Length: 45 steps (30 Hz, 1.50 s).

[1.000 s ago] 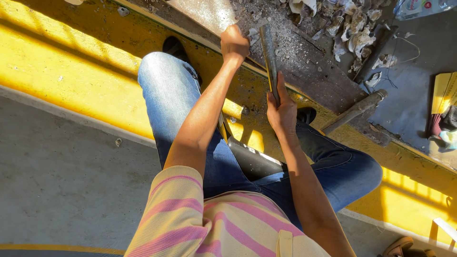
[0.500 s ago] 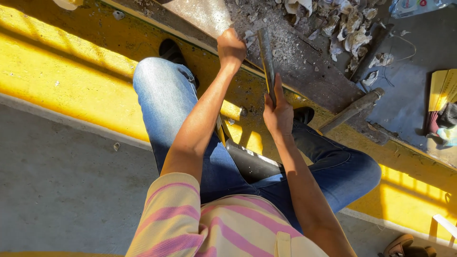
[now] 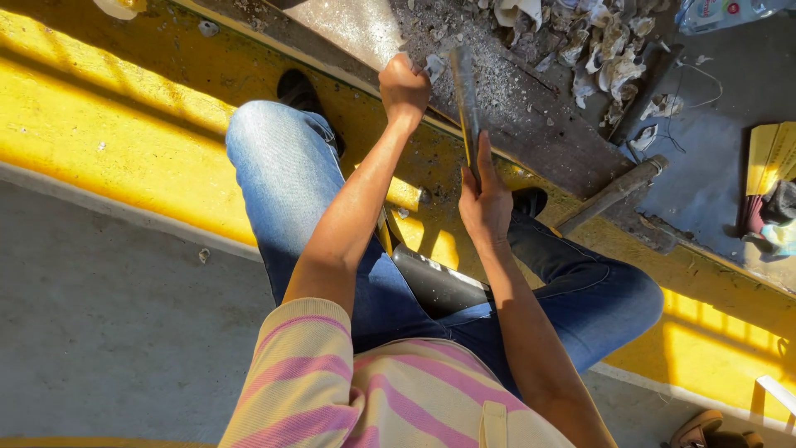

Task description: Crushing empty shells on a wooden surface using a metal pipe as a tool.

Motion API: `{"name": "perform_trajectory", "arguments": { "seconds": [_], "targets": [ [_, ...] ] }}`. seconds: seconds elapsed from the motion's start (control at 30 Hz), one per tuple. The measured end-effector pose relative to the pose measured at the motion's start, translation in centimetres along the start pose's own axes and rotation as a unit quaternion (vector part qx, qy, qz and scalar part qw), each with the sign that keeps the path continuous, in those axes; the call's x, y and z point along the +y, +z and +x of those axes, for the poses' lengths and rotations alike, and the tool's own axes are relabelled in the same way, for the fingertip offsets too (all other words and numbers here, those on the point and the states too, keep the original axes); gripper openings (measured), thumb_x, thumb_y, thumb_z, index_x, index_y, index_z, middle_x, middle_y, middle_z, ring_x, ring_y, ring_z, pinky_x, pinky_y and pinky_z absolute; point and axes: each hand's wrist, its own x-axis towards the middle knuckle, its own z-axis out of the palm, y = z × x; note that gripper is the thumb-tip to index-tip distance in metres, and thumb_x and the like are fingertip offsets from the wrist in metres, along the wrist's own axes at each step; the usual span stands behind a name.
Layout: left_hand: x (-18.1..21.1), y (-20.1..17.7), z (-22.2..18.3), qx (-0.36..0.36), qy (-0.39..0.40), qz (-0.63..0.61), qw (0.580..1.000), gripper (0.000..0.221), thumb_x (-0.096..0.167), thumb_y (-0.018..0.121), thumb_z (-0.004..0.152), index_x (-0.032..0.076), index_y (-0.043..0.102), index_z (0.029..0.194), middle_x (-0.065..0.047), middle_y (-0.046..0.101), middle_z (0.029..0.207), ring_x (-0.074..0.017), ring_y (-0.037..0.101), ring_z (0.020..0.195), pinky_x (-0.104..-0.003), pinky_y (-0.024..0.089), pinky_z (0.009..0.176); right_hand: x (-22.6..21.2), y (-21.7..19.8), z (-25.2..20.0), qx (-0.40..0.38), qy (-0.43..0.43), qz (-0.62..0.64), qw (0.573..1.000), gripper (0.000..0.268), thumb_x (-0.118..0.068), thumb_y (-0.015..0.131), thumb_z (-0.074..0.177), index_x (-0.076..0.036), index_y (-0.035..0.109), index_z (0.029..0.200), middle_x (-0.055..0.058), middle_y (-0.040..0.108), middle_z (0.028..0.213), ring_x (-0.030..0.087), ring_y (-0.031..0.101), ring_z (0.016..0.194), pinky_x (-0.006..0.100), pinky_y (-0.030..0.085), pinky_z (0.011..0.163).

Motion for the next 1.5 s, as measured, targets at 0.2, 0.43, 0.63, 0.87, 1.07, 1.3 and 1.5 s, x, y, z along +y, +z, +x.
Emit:
{"name": "perform_trajectory", "arguments": {
  "seconds": [0.2,0.43,0.63,0.87,1.07,1.3,1.5],
  "targets": [
    [-2.3,1.3,-0.7,0.037,0.053,0.026,0.998,0.010,0.007,0.070,0.080,0.000,0.064,0.074,-0.020,0.071,0.073,-0.0333,0.071,0.068,-0.043,0.057,0.060,-1.8,-2.2,-0.2,-0.093,0.130,0.029,0.987,0.059,-0.009,0.060,0.108,-0.007,0.036,0.161,0.020,0.072,0.134,0.018,0.078,0.089,0.029,0.063,0.073],
    [0.1,-0.1,-0.5,-0.038,-0.030,0.046,0.998,0.013,0.013,0.066,0.085,0.001,0.063,0.084,-0.020,0.073,0.079,-0.0355,0.076,0.073,-0.046,0.060,0.063,-0.1,0.3,-0.7,0.037,0.005,0.061,0.997,0.067,-0.011,0.061,0.110,-0.017,0.026,0.167,0.014,0.073,0.121,0.020,0.070,0.082,0.029,0.062,0.067],
    [0.0,-0.3,-1.4,-0.001,0.032,0.076,0.997,0.012,0.013,0.072,0.081,0.004,0.067,0.086,-0.022,0.073,0.083,-0.0428,0.072,0.080,-0.052,0.057,0.069,-0.2,0.3,0.2,-0.172,0.217,-0.059,0.959,0.064,-0.012,0.063,0.104,-0.019,0.037,0.162,0.019,0.076,0.095,0.030,0.074,0.068,0.041,0.054,0.059],
    [1.1,-1.5,-1.4,-0.042,0.018,0.058,0.997,0.010,0.017,0.072,0.083,0.007,0.069,0.083,-0.015,0.075,0.082,-0.0348,0.076,0.079,-0.047,0.059,0.071,0.7,2.2,-0.9,-0.119,0.408,0.165,0.890,0.072,-0.010,0.061,0.101,-0.020,0.034,0.167,0.035,0.063,0.097,0.046,0.057,0.073,0.045,0.048,0.057],
    [1.1,-1.5,-1.0,-0.011,0.006,0.047,0.999,0.005,0.011,0.069,0.079,0.008,0.073,0.077,-0.018,0.076,0.080,-0.0375,0.075,0.078,-0.047,0.058,0.071,-1.0,0.4,0.2,-0.152,0.222,-0.031,0.963,0.062,-0.015,0.063,0.103,-0.018,0.041,0.161,0.021,0.077,0.102,0.030,0.077,0.082,0.040,0.057,0.067],
    [1.3,-1.2,-0.3,-0.029,-0.012,0.054,0.998,0.010,0.013,0.068,0.081,0.004,0.071,0.077,-0.020,0.075,0.078,-0.0353,0.076,0.074,-0.047,0.059,0.069,-2.0,-0.3,1.2,-0.212,0.289,-0.110,0.927,0.061,-0.017,0.063,0.106,-0.019,0.041,0.163,0.026,0.073,0.086,0.031,0.072,0.068,0.041,0.052,0.066],
    [1.2,-1.3,-0.6,-0.032,-0.008,0.042,0.999,0.009,0.012,0.066,0.078,0.006,0.071,0.074,-0.017,0.076,0.077,-0.0337,0.076,0.073,-0.044,0.060,0.068,-2.2,-0.7,-0.3,0.024,0.113,0.096,0.989,0.061,-0.008,0.058,0.111,-0.012,0.029,0.165,0.019,0.075,0.129,0.018,0.073,0.080,0.031,0.059,0.072]
  ]
}}
